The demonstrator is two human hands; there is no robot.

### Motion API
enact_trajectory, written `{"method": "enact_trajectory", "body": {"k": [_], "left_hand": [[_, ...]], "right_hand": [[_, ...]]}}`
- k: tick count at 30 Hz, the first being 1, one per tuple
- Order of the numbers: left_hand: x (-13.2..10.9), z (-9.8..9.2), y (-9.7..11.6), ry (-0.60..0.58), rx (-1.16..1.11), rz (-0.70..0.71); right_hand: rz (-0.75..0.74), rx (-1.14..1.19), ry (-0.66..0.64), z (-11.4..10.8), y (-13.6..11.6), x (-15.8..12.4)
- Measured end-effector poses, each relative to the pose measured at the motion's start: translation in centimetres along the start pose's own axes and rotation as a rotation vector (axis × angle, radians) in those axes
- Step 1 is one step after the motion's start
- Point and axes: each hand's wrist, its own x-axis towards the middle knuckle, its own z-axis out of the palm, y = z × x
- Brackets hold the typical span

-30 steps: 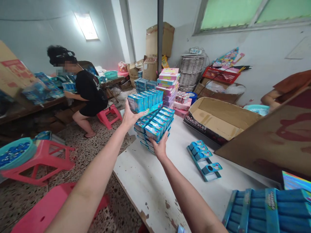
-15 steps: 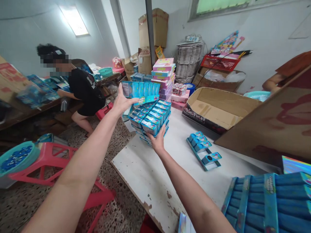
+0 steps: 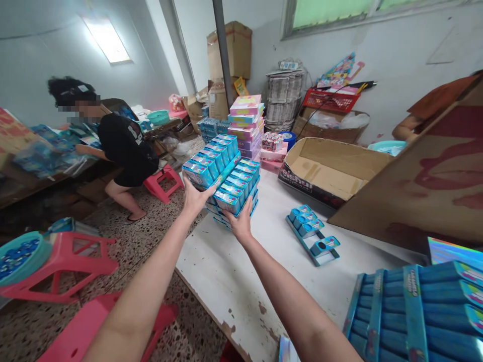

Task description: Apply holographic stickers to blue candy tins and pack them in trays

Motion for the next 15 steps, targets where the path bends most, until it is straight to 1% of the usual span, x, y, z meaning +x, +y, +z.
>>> {"method": "enact_trajectory", "body": {"k": [2, 6, 8, 10, 12, 13, 15], "left_hand": [[-0.8, 0.4, -0.2, 0.004, -0.04, 0.015], [-0.9, 0.8, -0.3, 0.004, -0.117, 0.045], [-1.0, 0.9, -0.2, 0.023, -0.149, 0.054], [-1.3, 1.1, -0.2, 0.039, -0.181, 0.041], [-1.6, 1.2, -0.1, 0.032, -0.215, 0.006], [-1.8, 1.2, -0.1, 0.025, -0.224, -0.01], [-2.4, 1.0, 0.0, 0.029, -0.22, -0.015]], "right_hand": [[0.002, 0.002, -0.003, -0.1, -0.1, -0.1], [0.017, 0.034, -0.011, -0.5, -0.5, 0.2], [0.034, 0.059, -0.026, -0.7, -1.1, 0.4], [0.045, 0.077, -0.025, -0.9, -2.0, 0.1], [0.038, 0.083, -0.003, -1.4, -2.8, -1.6], [0.029, 0.085, 0.005, -1.9, -3.0, -3.1], [0.004, 0.091, -0.027, -3.6, -2.9, -7.5]]}}
